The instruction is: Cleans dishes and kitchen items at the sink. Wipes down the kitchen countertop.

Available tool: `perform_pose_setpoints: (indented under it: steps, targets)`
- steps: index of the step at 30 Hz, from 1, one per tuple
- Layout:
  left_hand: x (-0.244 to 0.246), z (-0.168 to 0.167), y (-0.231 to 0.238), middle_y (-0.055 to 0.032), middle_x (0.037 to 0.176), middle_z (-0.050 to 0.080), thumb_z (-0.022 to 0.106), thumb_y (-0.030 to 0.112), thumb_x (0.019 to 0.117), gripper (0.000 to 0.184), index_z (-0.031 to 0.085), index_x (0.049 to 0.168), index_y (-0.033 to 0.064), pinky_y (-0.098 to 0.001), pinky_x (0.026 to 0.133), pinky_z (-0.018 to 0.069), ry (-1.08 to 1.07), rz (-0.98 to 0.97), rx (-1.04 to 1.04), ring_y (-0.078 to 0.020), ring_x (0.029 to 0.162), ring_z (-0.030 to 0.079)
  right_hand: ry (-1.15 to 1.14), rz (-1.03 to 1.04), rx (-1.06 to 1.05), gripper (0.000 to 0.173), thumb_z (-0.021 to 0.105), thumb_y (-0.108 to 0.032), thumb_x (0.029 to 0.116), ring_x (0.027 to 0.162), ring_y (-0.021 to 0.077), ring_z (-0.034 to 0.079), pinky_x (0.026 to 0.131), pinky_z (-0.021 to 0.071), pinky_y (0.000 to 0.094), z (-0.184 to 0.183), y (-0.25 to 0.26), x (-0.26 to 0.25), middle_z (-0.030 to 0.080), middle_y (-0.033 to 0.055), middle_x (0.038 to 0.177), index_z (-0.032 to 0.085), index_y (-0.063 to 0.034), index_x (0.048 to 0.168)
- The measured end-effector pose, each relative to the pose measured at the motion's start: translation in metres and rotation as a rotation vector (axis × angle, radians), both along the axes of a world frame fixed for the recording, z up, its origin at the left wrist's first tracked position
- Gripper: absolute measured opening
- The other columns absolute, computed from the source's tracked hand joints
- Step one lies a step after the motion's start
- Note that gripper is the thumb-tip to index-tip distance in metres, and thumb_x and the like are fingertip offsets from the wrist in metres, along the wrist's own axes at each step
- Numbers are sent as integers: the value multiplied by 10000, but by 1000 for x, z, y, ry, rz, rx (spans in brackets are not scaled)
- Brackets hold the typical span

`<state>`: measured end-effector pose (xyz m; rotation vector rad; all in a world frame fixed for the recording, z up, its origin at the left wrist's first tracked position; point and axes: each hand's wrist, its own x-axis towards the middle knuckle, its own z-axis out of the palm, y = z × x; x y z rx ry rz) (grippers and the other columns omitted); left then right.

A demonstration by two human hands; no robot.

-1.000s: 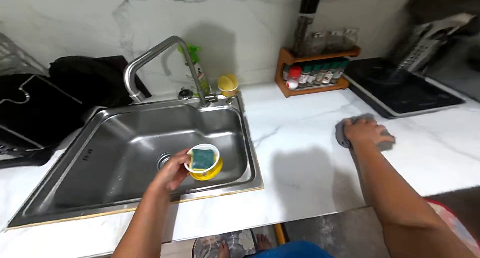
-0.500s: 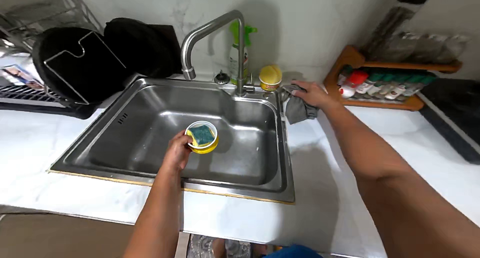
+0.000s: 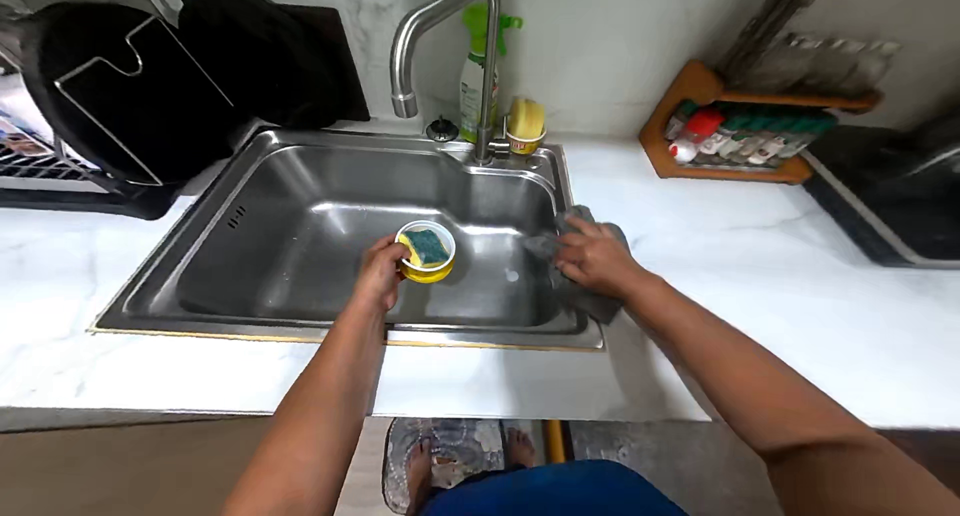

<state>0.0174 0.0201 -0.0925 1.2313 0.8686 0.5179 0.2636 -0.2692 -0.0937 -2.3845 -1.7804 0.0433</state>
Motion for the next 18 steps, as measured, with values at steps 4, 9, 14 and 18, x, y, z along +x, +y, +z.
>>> perform_pose_setpoints:
  steps: [4, 9, 14, 18]
  targets:
    - [-7, 7, 1, -84, 975, 637, 533, 62, 933, 304, 583, 1232, 54, -340, 718, 555, -54, -42, -111, -164, 815, 635, 58, -207, 39, 568, 424, -636, 1021, 1487, 404, 380, 1174, 282, 674, -1, -47, -94, 623, 73, 1444, 761, -206, 1175]
    - [-14, 28, 22, -104, 991, 614, 506, 92, 961, 215, 558, 1166, 56, -340, 711, 551, -102, -38, -285, -183, 829, 629, 143, -435, 154, 354, 540, -301, 1003, 1395, 450, 469, 1082, 372, 655, 8, -32, -174, 616, 156, 1428, 743, -83, 1194]
    - [-21, 19, 58, -109, 956, 636, 513, 125, 973, 177, 561, 1132, 65, -347, 686, 570, -148, 28, -334, -199, 803, 658, 177, -399, 502, 270, 598, -106, 935, 1232, 380, 617, 1053, 486, 543, 34, -1, -144, 658, 187, 1345, 773, -56, 1134]
    - [-29, 12, 65, -141, 988, 637, 446, 129, 1006, 193, 533, 1155, 42, -383, 713, 579, -171, 91, -361, -223, 821, 664, 148, -768, 132, 612, 493, -615, 1010, 1558, 500, 110, 1134, 78, 824, 62, -46, -88, 246, 95, 1707, 515, -294, 1531]
